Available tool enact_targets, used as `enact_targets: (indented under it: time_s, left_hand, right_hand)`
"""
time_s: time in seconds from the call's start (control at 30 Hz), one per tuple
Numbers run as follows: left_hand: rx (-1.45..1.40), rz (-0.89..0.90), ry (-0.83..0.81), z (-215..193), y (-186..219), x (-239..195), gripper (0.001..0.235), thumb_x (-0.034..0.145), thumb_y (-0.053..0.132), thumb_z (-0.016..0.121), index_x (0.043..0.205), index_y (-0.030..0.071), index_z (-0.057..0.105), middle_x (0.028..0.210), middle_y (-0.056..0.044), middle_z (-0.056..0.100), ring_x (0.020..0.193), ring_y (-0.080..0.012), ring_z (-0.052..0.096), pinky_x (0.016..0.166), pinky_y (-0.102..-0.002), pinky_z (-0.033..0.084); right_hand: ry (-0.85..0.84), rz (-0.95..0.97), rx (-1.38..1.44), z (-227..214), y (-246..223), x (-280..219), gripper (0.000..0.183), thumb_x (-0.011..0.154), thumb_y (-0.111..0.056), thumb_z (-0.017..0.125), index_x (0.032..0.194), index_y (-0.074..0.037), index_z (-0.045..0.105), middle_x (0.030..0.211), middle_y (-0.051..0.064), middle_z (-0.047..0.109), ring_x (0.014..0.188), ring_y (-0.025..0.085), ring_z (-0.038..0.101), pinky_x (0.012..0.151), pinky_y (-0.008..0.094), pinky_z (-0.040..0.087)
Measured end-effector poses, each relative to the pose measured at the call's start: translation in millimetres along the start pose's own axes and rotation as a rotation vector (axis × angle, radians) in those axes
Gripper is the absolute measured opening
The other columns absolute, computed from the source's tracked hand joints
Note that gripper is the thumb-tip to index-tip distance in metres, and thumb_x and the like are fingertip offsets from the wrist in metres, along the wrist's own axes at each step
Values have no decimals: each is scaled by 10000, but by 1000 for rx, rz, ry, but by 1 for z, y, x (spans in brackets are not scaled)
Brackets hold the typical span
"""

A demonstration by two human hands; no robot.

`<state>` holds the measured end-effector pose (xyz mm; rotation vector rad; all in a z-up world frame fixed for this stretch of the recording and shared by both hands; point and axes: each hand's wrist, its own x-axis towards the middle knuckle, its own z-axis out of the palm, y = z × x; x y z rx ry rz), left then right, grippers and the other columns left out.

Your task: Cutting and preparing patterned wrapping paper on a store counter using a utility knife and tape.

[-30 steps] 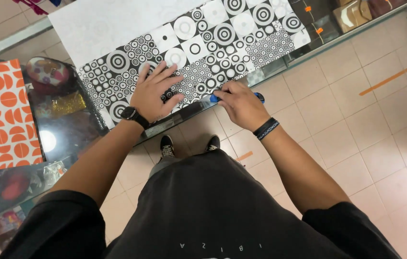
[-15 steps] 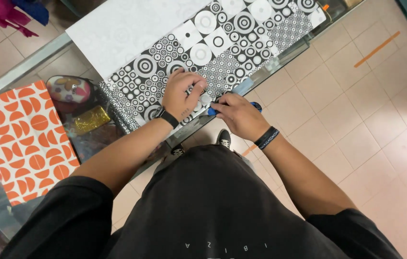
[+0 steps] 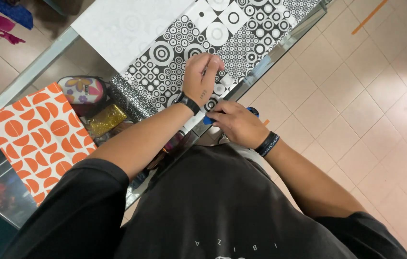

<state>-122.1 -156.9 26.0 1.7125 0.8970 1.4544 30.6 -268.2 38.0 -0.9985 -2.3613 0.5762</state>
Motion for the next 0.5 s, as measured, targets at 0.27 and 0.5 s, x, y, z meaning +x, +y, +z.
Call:
enact_targets:
  time_s: [0.27,0.5]
  left_hand:
    - [10,-73,-12,1,1,-3,424,1063,316,423,745,158,655,732,35,701,760,-190,695,924,-379,464]
    - [97,-156,-53,3,2,-5,463,1043,388,377,741,183,662,740,92,682,799,-141,679,998,-405,387]
  right_hand:
    - [-52,7,84,6,-29,7,238,1028,-98,605,1242,-9,660,1122,154,616,1016,360,634,900,445,518]
    - [-143,47,138,4,-46,13,273,1002,-11,546,1260,4,632,1133,165,600,1022,342,601,936,441,488]
